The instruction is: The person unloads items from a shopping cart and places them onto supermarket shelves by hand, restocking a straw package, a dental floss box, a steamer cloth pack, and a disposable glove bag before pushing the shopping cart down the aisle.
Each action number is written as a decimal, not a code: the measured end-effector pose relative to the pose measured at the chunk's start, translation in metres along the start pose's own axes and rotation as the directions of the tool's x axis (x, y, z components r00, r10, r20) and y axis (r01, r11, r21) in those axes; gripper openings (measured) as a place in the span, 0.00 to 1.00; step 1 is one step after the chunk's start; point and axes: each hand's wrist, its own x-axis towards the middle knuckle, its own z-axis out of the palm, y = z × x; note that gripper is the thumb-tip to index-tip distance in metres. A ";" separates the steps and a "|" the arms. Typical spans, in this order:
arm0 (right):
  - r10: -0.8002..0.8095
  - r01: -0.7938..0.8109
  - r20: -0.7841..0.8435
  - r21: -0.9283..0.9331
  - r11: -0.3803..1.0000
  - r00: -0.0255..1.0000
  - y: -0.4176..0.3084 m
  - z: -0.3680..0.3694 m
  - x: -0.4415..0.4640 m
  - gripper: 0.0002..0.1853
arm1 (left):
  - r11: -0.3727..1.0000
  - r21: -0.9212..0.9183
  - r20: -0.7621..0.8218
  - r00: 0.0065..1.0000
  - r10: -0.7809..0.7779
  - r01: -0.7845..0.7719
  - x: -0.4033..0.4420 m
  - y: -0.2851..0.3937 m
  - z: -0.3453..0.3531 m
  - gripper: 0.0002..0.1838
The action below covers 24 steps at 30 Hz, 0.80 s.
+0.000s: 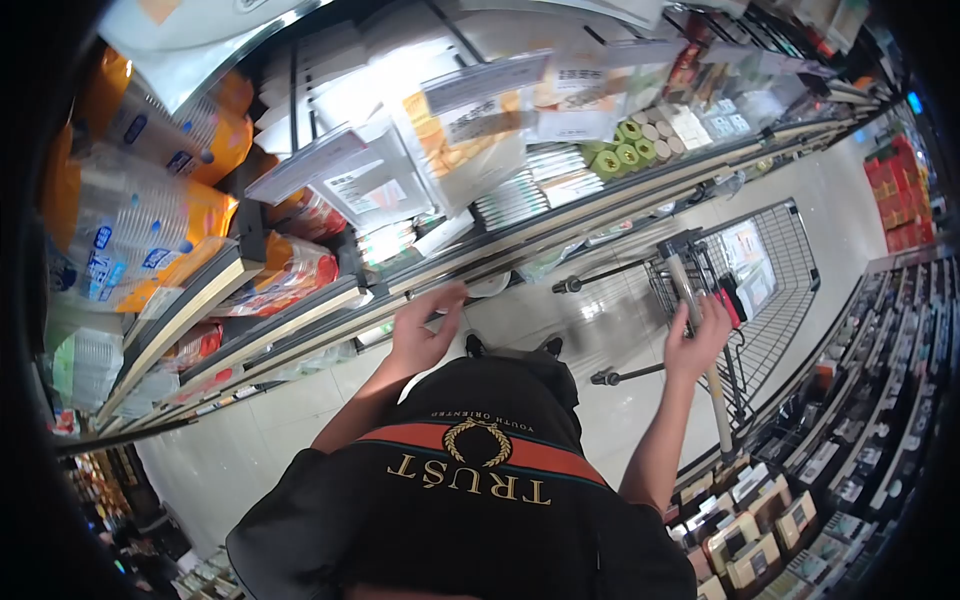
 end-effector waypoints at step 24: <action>0.649 -0.632 0.069 -0.168 0.756 0.758 0.166 -0.078 -0.080 0.22 | 0.609 -0.275 0.604 0.359 0.711 -0.744 0.138 0.114 0.395 0.19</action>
